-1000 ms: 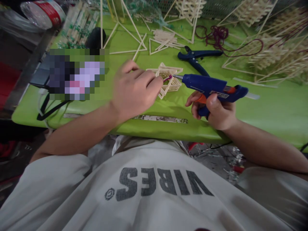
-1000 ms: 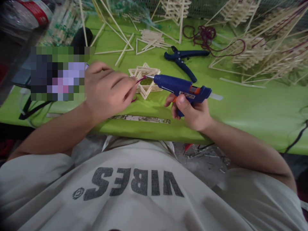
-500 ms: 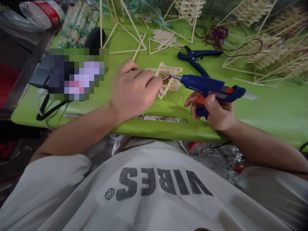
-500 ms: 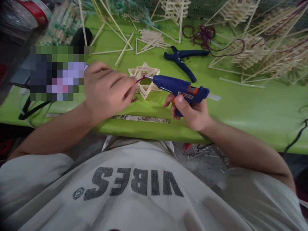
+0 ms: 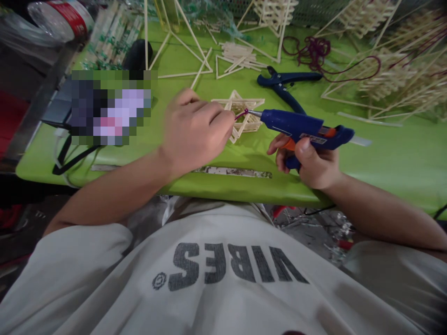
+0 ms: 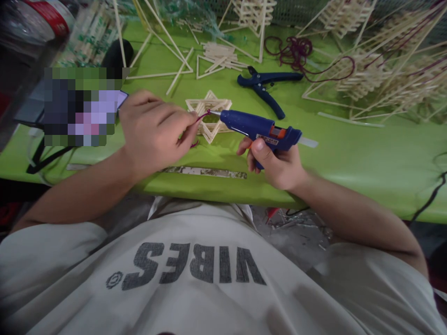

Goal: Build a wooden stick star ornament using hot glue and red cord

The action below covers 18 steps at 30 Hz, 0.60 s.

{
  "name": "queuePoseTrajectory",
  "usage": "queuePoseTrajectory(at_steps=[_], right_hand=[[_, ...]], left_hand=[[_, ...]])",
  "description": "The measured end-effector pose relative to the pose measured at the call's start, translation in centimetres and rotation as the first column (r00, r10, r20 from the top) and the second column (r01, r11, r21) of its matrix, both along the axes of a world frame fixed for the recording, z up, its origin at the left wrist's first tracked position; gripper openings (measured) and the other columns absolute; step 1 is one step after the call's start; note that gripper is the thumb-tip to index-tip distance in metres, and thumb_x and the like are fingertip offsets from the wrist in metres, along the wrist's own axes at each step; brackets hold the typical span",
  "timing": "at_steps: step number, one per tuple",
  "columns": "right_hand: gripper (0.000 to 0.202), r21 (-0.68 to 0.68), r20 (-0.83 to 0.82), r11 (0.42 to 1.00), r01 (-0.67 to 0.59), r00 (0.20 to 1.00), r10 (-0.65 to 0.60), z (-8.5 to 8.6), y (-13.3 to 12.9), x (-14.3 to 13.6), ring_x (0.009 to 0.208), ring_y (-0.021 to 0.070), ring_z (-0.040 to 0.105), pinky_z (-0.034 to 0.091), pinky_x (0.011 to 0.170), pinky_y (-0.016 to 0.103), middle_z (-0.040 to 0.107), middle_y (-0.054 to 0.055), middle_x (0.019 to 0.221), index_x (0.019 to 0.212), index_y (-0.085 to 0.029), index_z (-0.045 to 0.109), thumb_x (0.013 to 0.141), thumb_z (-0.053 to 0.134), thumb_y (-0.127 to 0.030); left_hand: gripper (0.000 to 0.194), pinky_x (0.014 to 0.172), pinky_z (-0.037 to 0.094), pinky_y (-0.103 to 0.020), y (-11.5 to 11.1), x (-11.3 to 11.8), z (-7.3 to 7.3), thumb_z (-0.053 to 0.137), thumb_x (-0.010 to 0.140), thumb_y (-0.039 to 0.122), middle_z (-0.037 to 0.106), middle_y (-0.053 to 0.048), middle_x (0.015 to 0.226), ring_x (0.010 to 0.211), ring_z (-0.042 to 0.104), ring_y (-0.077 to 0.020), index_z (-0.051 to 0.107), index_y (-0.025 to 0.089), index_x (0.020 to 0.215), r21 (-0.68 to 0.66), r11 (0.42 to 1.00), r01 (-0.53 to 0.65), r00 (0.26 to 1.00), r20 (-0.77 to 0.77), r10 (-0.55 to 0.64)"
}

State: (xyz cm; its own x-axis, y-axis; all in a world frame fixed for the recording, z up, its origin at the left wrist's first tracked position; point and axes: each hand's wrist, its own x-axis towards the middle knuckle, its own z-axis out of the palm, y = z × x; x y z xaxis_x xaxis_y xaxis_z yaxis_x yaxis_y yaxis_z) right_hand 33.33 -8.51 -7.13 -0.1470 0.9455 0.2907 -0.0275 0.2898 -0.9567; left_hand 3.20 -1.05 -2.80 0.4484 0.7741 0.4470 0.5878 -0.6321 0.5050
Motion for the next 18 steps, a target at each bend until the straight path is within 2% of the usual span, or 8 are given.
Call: queuePoseTrajectory(at_steps=[6,11,16,18], right_hand=[[0.045,0.011,-0.003,1.000,-0.005,1.000,0.005,0.0,0.1,-0.1,0.053,0.0121,0.073,0.056,0.043,0.024,0.087,0.009,0.098,0.107,-0.022,0.092,0.112,0.089,-0.067],[0.045,0.021,0.021,1.000,0.013,1.000,-0.013,0.0,0.0,-0.2,0.053,0.0129,0.071,0.055,0.042,0.026,0.087,0.008,0.097,0.105,-0.024,0.093,0.112,0.088,-0.069],[0.044,0.038,0.038,0.999,0.009,0.999,-0.011,0.2,0.1,-0.4,0.051,0.0138,0.069,0.052,0.039,0.028,0.087,0.007,0.096,0.105,-0.026,0.092,0.112,0.088,-0.069],[0.043,0.043,0.036,0.999,-0.006,0.999,0.005,0.1,0.1,-0.4,0.051,0.0135,0.069,0.051,0.039,0.028,0.088,0.006,0.097,0.105,-0.026,0.091,0.112,0.088,-0.069]], left_hand=[[0.042,0.108,0.058,-0.058,0.1,-0.3,-0.6,0.060,0.122,0.044,0.075,-0.007,0.083,0.088,0.075,-0.0281,0.077,0.031,0.086,0.124,0.992,-0.017,0.995,-0.098,0.030],[0.043,0.111,0.057,-0.058,0.3,-0.7,-1.4,0.056,0.126,0.047,0.080,-0.008,0.089,0.093,0.077,-0.0274,0.080,0.030,0.095,0.186,0.983,0.007,0.993,-0.114,0.015],[0.045,0.102,0.057,-0.053,0.3,-0.7,-2.0,0.050,0.128,0.044,0.083,-0.008,0.094,0.088,0.078,-0.0248,0.080,0.027,0.099,0.357,0.934,0.021,0.977,-0.205,0.056],[0.043,0.100,0.057,-0.052,0.2,-0.6,-2.0,0.051,0.127,0.044,0.083,-0.007,0.093,0.085,0.076,-0.0240,0.078,0.027,0.098,0.378,0.926,0.013,0.978,-0.197,0.067]])
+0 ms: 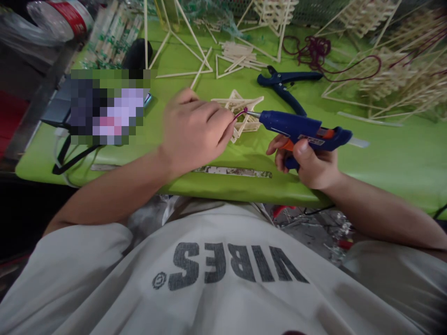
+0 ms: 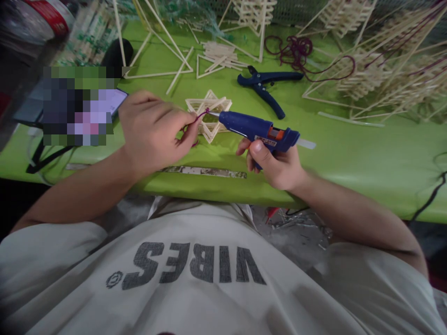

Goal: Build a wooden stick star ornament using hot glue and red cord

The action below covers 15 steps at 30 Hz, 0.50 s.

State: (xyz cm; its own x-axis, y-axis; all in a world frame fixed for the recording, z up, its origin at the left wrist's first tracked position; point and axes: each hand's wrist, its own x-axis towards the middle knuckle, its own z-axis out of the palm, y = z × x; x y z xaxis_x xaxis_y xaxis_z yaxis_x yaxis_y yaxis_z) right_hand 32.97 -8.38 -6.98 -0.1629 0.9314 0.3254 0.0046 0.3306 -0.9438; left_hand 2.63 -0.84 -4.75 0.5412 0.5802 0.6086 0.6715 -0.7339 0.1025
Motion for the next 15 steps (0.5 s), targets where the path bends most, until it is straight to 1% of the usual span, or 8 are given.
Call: queuePoseTrajectory(at_steps=[3,5,8,11,13,15], right_hand=[[0.043,-0.028,0.018,1.000,-0.003,1.000,0.004,-0.1,-0.1,0.2,0.053,0.0144,0.068,0.051,0.040,0.030,0.088,0.006,0.100,0.107,-0.028,0.090,0.113,0.086,-0.071],[0.042,-0.044,0.028,0.999,0.000,1.000,0.001,-0.3,-0.1,0.3,0.054,0.0160,0.067,0.050,0.040,0.034,0.088,0.006,0.102,0.108,-0.031,0.090,0.111,0.086,-0.073],[0.038,-0.045,0.036,0.999,0.000,0.999,0.001,-0.5,-0.2,0.4,0.054,0.0180,0.065,0.048,0.039,0.037,0.088,0.005,0.103,0.109,-0.036,0.090,0.111,0.086,-0.074],[0.042,-0.048,0.048,0.999,0.020,0.999,-0.017,-0.5,-0.2,0.3,0.053,0.0181,0.065,0.046,0.038,0.037,0.088,0.005,0.102,0.108,-0.036,0.090,0.109,0.087,-0.078],[0.043,-0.041,0.043,0.999,0.020,0.999,-0.018,-0.5,-0.2,0.2,0.052,0.0173,0.065,0.045,0.038,0.035,0.088,0.005,0.100,0.107,-0.035,0.090,0.108,0.088,-0.078],[0.041,-0.025,0.025,1.000,0.005,1.000,-0.004,-0.4,-0.1,0.2,0.051,0.0162,0.066,0.044,0.038,0.034,0.088,0.004,0.099,0.108,-0.034,0.091,0.109,0.088,-0.075]], left_hand=[[0.041,0.102,0.057,-0.053,-0.2,0.2,0.4,0.056,0.123,0.043,0.081,-0.007,0.089,0.082,0.074,-0.0240,0.076,0.028,0.091,-0.092,0.996,-0.016,0.998,0.053,0.021],[0.038,0.104,0.058,-0.053,-0.3,0.3,0.9,0.062,0.120,0.042,0.079,-0.007,0.086,0.082,0.074,-0.0250,0.074,0.029,0.087,-0.170,0.985,-0.027,0.995,0.087,0.043],[0.034,0.104,0.060,-0.053,-0.5,0.2,1.5,0.064,0.119,0.044,0.080,-0.006,0.085,0.084,0.075,-0.0274,0.077,0.032,0.090,-0.245,0.969,-0.017,0.994,0.100,0.043],[0.035,0.099,0.059,-0.054,-0.7,0.2,1.7,0.062,0.119,0.047,0.083,-0.007,0.085,0.082,0.075,-0.0291,0.078,0.033,0.092,-0.261,0.965,-0.005,0.994,0.102,0.033],[0.033,0.102,0.060,-0.054,-0.8,0.3,1.7,0.065,0.117,0.048,0.083,-0.007,0.084,0.084,0.076,-0.0291,0.079,0.033,0.091,-0.300,0.954,-0.002,0.988,0.148,0.048],[0.031,0.107,0.062,-0.052,-0.9,0.4,1.6,0.072,0.114,0.048,0.082,-0.005,0.082,0.087,0.078,-0.0287,0.080,0.033,0.089,-0.376,0.927,0.017,0.971,0.229,0.075]])
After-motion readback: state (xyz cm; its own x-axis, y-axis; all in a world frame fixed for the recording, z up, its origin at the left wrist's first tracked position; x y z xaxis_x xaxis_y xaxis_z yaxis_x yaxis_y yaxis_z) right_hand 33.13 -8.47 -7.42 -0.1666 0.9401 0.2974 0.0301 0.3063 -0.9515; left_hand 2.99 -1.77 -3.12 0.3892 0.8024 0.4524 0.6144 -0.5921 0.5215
